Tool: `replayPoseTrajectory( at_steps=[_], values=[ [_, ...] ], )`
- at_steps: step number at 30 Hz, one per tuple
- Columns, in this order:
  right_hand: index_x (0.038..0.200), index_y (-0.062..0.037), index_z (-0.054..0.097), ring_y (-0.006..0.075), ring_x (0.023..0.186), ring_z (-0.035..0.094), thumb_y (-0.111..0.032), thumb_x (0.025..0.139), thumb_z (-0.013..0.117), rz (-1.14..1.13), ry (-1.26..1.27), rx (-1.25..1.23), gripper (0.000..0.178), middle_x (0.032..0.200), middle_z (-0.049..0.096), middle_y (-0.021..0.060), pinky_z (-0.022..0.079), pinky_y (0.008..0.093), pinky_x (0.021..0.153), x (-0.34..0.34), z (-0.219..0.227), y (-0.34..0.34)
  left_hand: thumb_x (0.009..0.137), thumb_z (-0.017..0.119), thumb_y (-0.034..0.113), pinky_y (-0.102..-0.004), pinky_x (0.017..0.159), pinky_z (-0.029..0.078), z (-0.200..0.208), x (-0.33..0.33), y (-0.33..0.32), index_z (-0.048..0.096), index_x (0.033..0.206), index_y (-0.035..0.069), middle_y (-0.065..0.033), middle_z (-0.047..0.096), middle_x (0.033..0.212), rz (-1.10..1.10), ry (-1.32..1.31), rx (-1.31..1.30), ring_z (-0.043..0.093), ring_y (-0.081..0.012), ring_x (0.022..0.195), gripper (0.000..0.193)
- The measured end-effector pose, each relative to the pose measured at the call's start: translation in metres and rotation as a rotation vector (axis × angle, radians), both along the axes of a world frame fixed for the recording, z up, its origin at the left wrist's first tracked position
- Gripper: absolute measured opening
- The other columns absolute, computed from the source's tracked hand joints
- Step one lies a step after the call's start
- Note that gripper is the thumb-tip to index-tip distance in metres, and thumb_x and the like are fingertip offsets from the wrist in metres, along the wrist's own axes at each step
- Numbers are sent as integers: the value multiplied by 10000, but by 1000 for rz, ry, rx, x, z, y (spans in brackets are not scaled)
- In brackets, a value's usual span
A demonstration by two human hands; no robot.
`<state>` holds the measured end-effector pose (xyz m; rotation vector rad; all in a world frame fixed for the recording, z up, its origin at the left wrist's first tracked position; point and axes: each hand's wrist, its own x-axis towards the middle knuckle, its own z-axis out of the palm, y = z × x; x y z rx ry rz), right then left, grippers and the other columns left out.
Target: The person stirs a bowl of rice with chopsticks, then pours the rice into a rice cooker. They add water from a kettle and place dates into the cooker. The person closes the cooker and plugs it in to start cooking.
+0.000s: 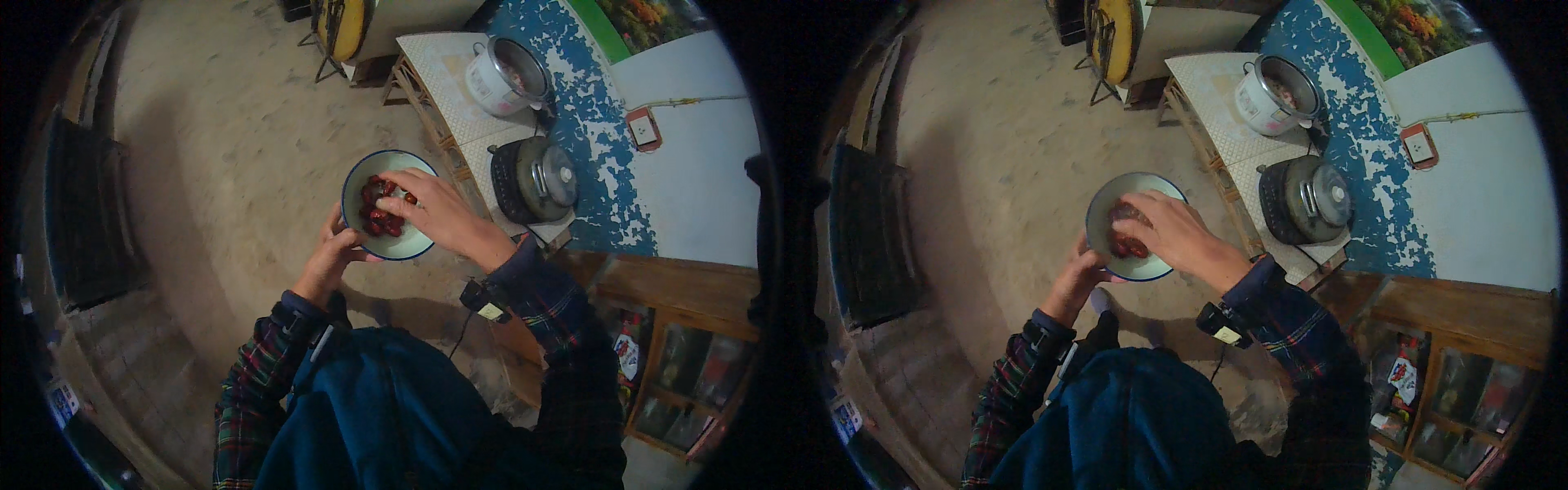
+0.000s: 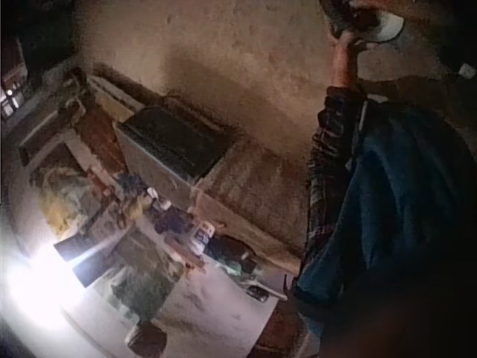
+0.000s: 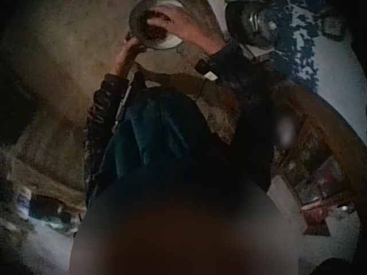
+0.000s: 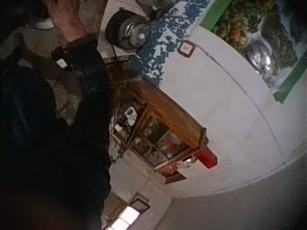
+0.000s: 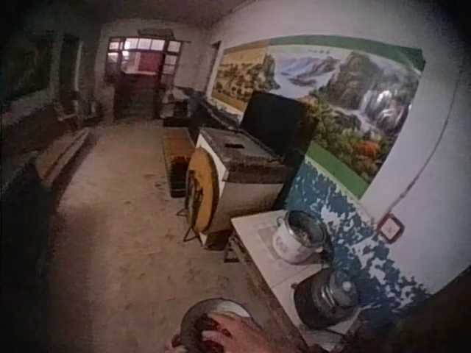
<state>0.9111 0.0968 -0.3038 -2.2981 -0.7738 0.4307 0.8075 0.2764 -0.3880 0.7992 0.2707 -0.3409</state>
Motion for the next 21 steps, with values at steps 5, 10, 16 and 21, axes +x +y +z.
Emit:
replayPoseTrajectory(
  at_steps=[5, 10, 16, 21],
  values=[
    [1314, -102, 484, 353, 1124, 569, -281, 849, 681, 96, -217, -286, 536, 1323, 485, 159, 476, 468, 899, -4, -8, 15, 820, 558, 130, -365, 773, 608, 9, 15, 14, 295, 1478, 75, -125, 522, 1295, -36, -20, 23, 611, -237, 1083, 711],
    [1252, -67, 519, 376, 1049, 589, -199, 855, 654, 28, -41, -254, 440, 1280, 517, 173, 505, 459, 834, 9, -35, 42, 819, 563, 141, -356, 791, 606, 12, 26, 20, 300, 1477, 75, -121, 523, 1305, -50, 35, 16, 615, -239, 1074, 712],
    [1111, -21, 586, 283, 750, 671, -147, 924, 577, -302, 392, 13, 226, 934, 670, 151, 547, 397, 663, 29, -13, 49, 815, 569, 152, -366, 785, 611, 6, 30, 31, 295, 1482, 77, -132, 497, 1340, -54, 7, -16, 613, -252, 1092, 725],
    [1251, -55, 557, 240, 948, 662, -194, 866, 659, -19, 274, 83, 422, 1101, 654, 147, 530, 386, 834, 39, 19, 36, 807, 583, 154, -386, 780, 615, 7, 42, 38, 290, 1484, 76, -143, 483, 1360, -46, -22, -23, 601, -271, 1126, 742]
  ],
)
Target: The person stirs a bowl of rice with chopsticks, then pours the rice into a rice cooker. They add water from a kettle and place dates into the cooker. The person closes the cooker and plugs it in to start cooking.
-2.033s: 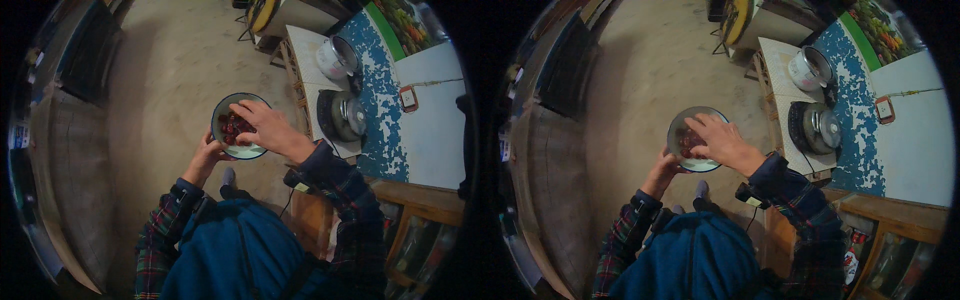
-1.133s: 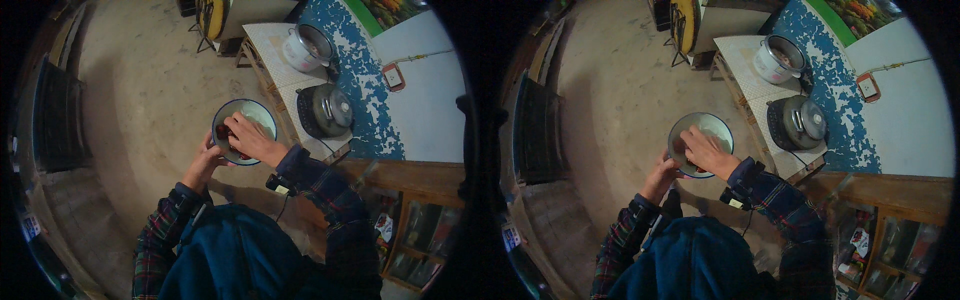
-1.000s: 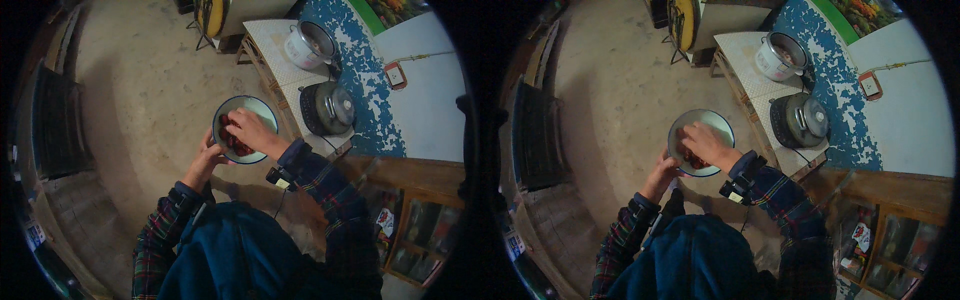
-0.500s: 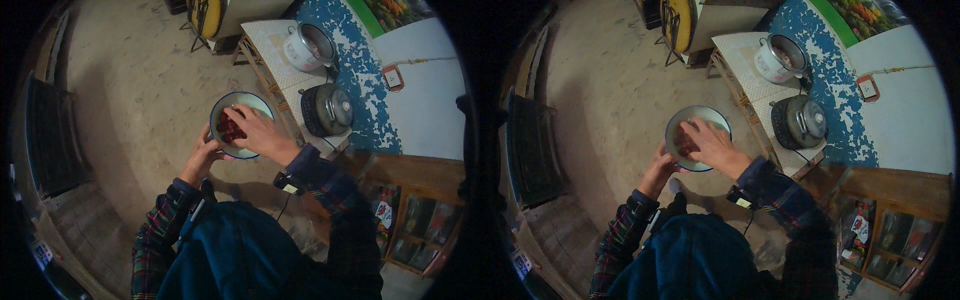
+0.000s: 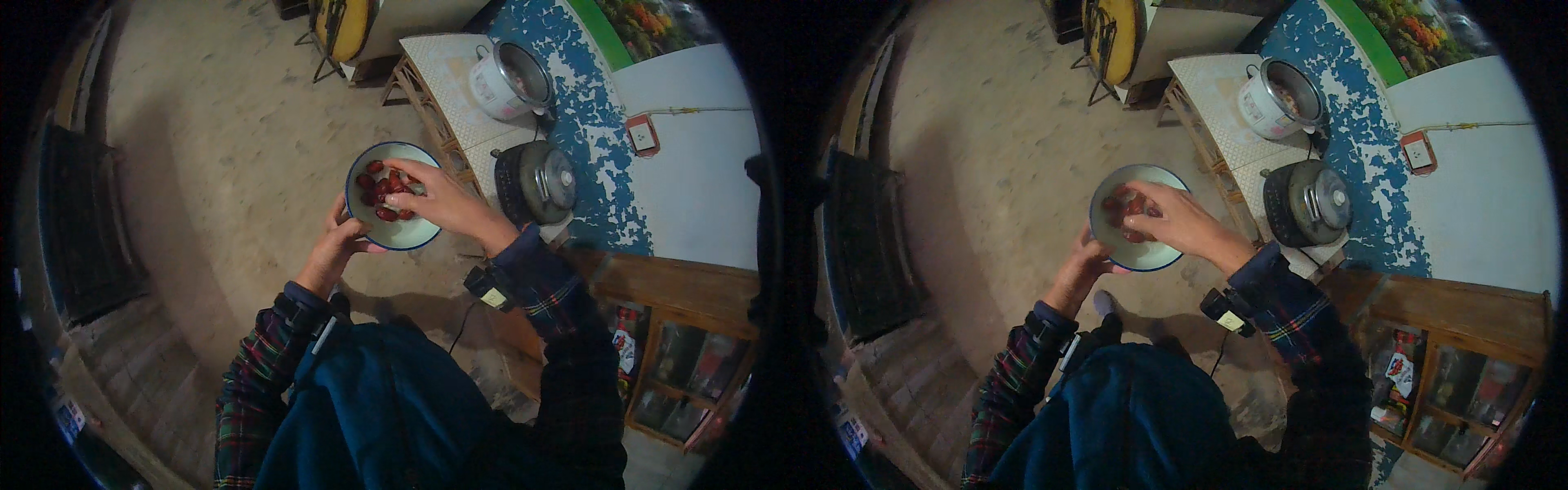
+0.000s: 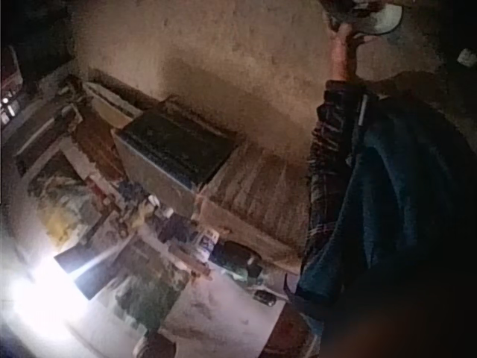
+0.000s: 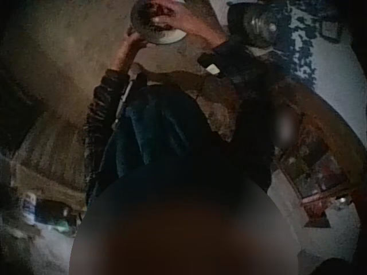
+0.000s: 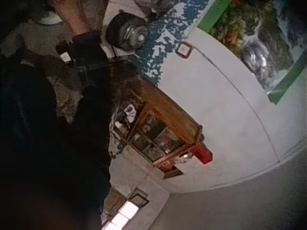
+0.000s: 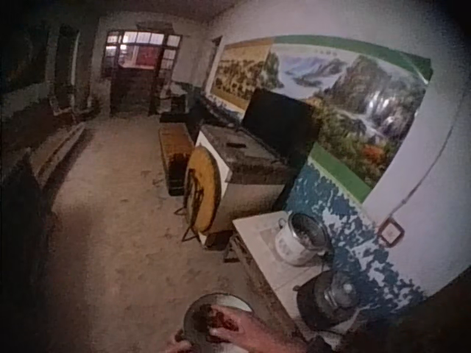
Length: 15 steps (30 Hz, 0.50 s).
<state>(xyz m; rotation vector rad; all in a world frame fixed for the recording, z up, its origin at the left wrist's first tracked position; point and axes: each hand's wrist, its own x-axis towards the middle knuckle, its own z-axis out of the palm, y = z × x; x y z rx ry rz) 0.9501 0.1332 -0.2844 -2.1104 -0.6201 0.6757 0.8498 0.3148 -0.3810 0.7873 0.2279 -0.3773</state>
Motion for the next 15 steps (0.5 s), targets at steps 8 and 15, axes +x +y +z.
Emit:
replayPoseTrajectory(
  at_steps=[8, 15],
  values=[
    [1413, -151, 380, 399, 1167, 524, -223, 775, 739, 104, -447, -305, 736, 1358, 439, 168, 472, 469, 943, -2, -34, 9, 822, 594, 148, -367, 777, 602, 3, 15, 5, 311, 1462, 80, -134, 500, 1333, -2, -8, -30, 608, -253, 1091, 704],
    [1292, -104, 444, 425, 1131, 522, -152, 811, 662, 55, -194, -101, 530, 1189, 504, 201, 471, 476, 934, 12, -75, 22, 833, 594, 167, -351, 771, 594, -10, 18, 0, 330, 1450, 96, -123, 525, 1295, 63, 40, 27, 609, -235, 1071, 675]
  ],
)
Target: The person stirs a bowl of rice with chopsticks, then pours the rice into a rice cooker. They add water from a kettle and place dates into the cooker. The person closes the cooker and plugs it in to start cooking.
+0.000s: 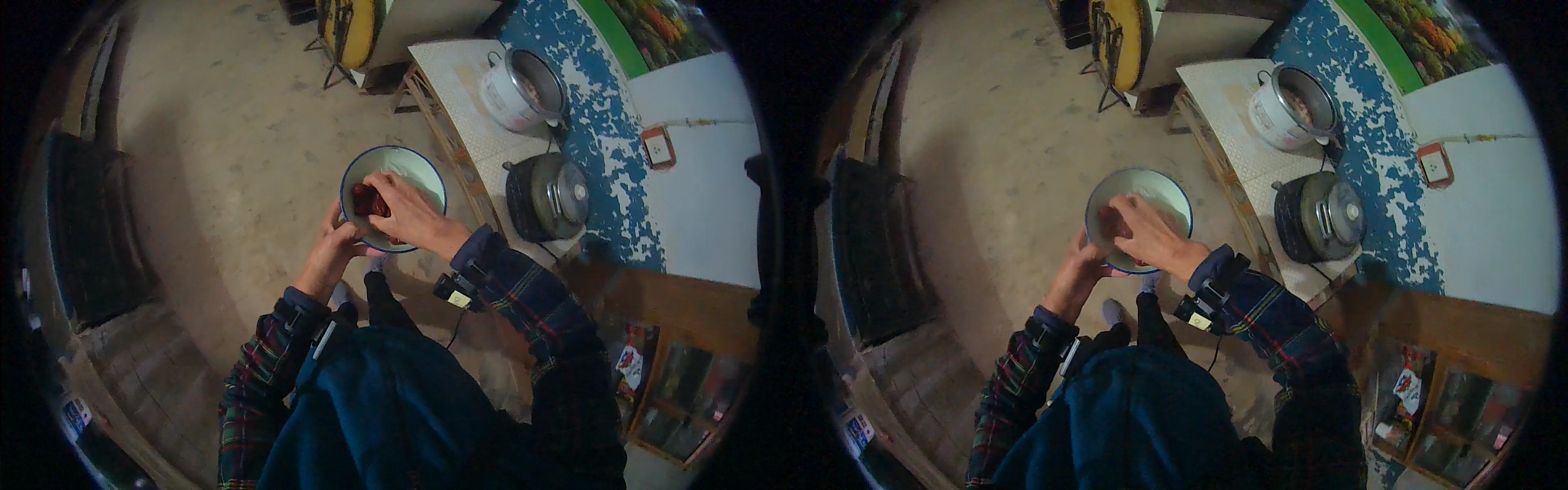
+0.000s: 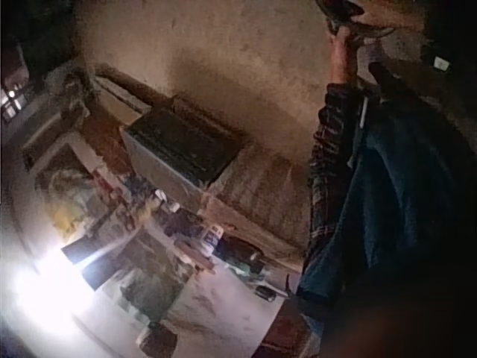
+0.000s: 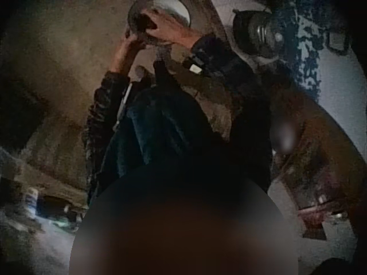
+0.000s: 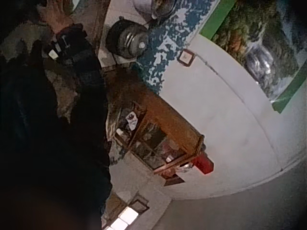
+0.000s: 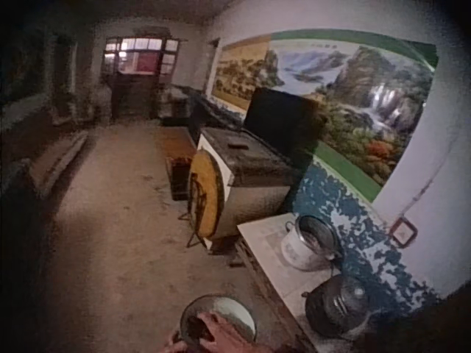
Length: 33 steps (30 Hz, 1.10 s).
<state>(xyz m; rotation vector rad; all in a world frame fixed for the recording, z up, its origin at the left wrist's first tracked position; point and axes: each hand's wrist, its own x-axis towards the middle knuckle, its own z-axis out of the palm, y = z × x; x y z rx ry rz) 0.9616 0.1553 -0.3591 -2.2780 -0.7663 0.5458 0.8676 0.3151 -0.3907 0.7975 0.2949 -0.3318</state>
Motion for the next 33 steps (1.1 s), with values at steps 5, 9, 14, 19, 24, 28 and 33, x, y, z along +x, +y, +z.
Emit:
replayPoseTrajectory(
  at_steps=[5, 9, 14, 19, 24, 28, 33],
  values=[
    [1291, -84, 432, 421, 1075, 550, -209, 804, 666, 113, -63, 17, 555, 1187, 523, 215, 489, 470, 881, 13, -5, -2, 837, 576, 155, -346, 753, 596, -2, 4, -3, 336, 1445, 95, -119, 534, 1277, 50, 80, 27, 609, -236, 1068, 657],
    [1294, -77, 430, 418, 1018, 573, -261, 793, 687, -54, -122, 17, 592, 1205, 522, 229, 500, 483, 832, 16, -5, -7, 837, 576, 155, -355, 754, 598, -12, 10, -16, 332, 1449, 96, -113, 536, 1277, 36, -13, 48, 618, -227, 1046, 662],
    [1262, -75, 442, 445, 962, 588, -224, 811, 675, -9, -229, 8, 528, 1158, 525, 228, 503, 515, 782, 27, -8, -20, 838, 576, 155, -364, 754, 599, -17, 20, -40, 336, 1448, 98, -101, 539, 1271, 95, -4, 16, 623, -221, 1033, 659],
    [1143, -77, 497, 456, 885, 600, -199, 829, 656, 152, -301, -64, 373, 1086, 530, 194, 498, 539, 734, 79, 9, -54, 836, 583, 191, -372, 752, 600, -11, 81, -60, 335, 1452, 96, -99, 541, 1265, 65, -34, 32, 615, -229, 1053, 671],
    [1109, -81, 536, 424, 929, 599, -249, 837, 660, 131, -260, -38, 343, 1119, 518, 164, 499, 533, 726, 109, 40, -94, 828, 583, 196, -364, 738, 604, -4, 111, -76, 342, 1448, 94, -107, 540, 1266, 23, -25, 17, 621, -234, 1043, 674],
    [1126, -92, 551, 377, 1051, 559, -268, 834, 669, 50, -510, -33, 361, 1136, 509, 144, 503, 514, 762, 118, 37, -103, 832, 569, 180, -357, 732, 608, 0, 120, -86, 348, 1444, 89, -119, 539, 1262, -11, -27, 36, 624, -233, 1036, 657],
    [1091, -90, 563, 364, 1049, 554, -253, 810, 672, 113, -383, -45, 343, 1108, 509, 141, 506, 512, 772, 124, 7, -102, 829, 552, 153, -365, 739, 612, -3, 140, -96, 353, 1437, 78, -131, 539, 1245, 11, -8, -1, 629, -228, 1011, 645]
  ],
)
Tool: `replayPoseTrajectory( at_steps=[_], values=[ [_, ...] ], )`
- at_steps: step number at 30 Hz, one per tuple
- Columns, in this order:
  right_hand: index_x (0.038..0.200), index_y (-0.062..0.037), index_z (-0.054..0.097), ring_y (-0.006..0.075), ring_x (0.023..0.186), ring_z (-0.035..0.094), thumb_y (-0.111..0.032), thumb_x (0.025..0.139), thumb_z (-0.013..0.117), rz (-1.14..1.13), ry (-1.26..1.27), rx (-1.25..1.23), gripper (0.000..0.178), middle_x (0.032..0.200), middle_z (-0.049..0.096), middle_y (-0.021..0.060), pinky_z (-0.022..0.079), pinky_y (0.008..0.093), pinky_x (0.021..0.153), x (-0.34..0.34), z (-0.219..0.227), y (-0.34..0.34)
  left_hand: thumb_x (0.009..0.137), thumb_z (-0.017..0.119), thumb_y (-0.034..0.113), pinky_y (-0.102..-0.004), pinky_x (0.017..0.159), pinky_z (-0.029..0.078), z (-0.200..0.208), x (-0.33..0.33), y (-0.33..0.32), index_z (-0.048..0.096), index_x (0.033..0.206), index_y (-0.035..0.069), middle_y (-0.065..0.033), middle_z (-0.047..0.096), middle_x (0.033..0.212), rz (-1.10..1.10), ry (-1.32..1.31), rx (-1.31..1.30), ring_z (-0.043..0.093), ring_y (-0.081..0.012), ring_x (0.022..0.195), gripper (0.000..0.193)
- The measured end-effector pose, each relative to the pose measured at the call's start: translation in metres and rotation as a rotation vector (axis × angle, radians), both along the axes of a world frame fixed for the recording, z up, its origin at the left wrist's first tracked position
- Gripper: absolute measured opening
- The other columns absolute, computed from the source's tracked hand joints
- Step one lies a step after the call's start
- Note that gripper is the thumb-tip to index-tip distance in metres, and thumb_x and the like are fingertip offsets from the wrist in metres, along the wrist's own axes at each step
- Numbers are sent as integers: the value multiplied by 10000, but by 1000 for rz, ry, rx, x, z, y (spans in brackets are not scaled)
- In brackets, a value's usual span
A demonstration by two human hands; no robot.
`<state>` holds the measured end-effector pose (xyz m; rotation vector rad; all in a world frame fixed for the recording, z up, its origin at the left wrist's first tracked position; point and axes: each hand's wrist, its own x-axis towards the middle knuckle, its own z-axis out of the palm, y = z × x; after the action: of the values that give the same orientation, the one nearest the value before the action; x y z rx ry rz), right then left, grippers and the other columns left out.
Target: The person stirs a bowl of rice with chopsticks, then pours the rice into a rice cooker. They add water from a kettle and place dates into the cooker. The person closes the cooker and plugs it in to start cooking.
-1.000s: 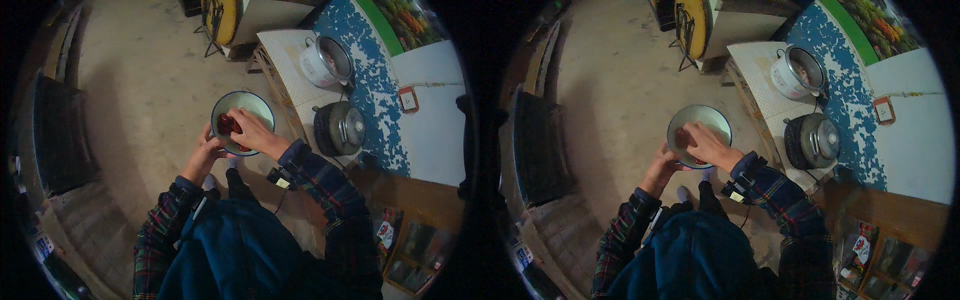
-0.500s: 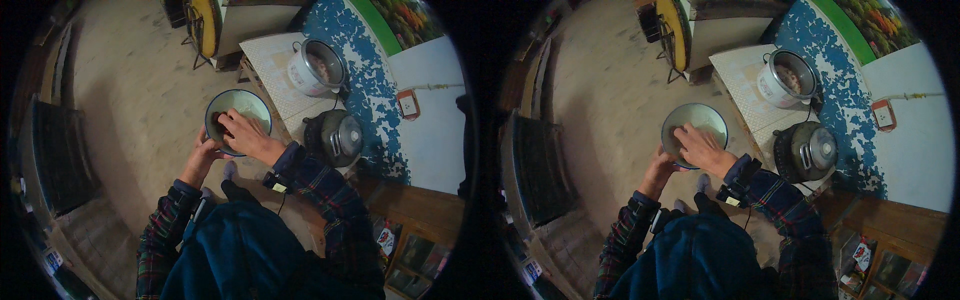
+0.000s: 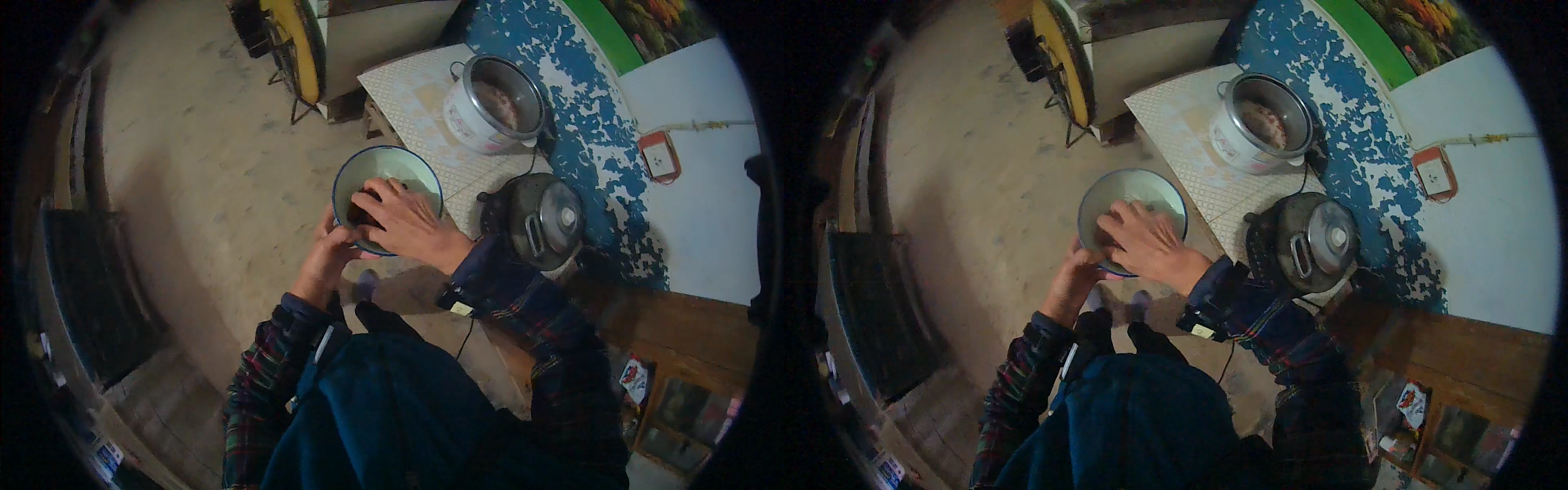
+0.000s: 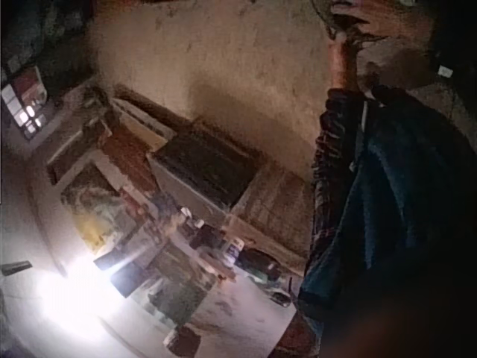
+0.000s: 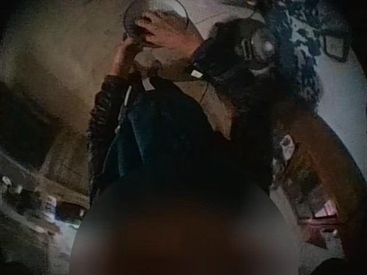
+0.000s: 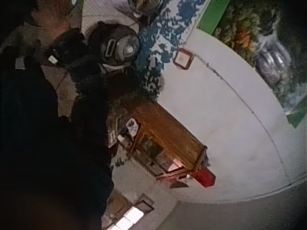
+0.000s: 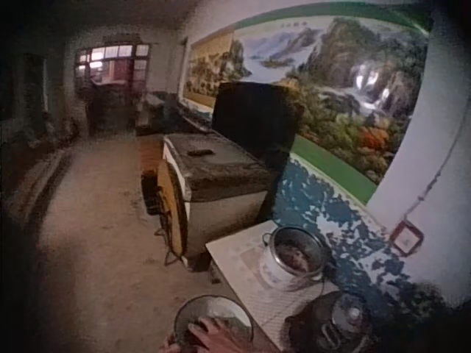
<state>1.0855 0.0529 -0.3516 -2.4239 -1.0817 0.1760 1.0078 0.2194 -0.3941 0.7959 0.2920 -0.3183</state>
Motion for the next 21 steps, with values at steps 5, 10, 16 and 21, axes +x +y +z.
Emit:
replayPoseTrajectory(
  at_steps=[5, 10, 16, 21],
  values=[
    [1020, -68, 554, 420, 953, 585, -253, 795, 654, -81, 127, -101, 308, 1091, 511, 176, 510, 540, 723, 13, -7, -4, 797, 559, 104, -374, 744, 599, -10, 32, 2, 367, 1419, 64, -110, 561, 1189, -82, 4, -61, 625, -213, 973, 652],
    [1067, -84, 556, 450, 975, 593, -265, 804, 651, -273, 123, -161, 334, 1148, 526, 186, 510, 573, 730, 23, -7, -3, 781, 569, 88, -378, 750, 592, -5, 71, 4, 384, 1408, 58, -106, 565, 1199, -207, 33, -41, 623, -215, 1003, 654],
    [943, -63, 598, 403, 937, 612, -212, 825, 640, -455, 222, 17, 194, 972, 619, 185, 510, 519, 751, 53, -31, 10, 793, 590, 124, -388, 747, 614, -6, 107, 17, 402, 1402, 68, -102, 553, 1230, -355, 75, -23, 617, -228, 1041, 640],
    [911, -46, 642, 227, 646, 616, -214, 892, 602, -692, 760, 593, 174, 797, 658, 110, 460, 344, 546, 98, -18, 0, 789, 572, 97, -404, 743, 618, -20, 133, 24, 360, 1447, 77, -98, 534, 1274, -391, 73, -74, 609, -237, 1063, 692]
  ],
)
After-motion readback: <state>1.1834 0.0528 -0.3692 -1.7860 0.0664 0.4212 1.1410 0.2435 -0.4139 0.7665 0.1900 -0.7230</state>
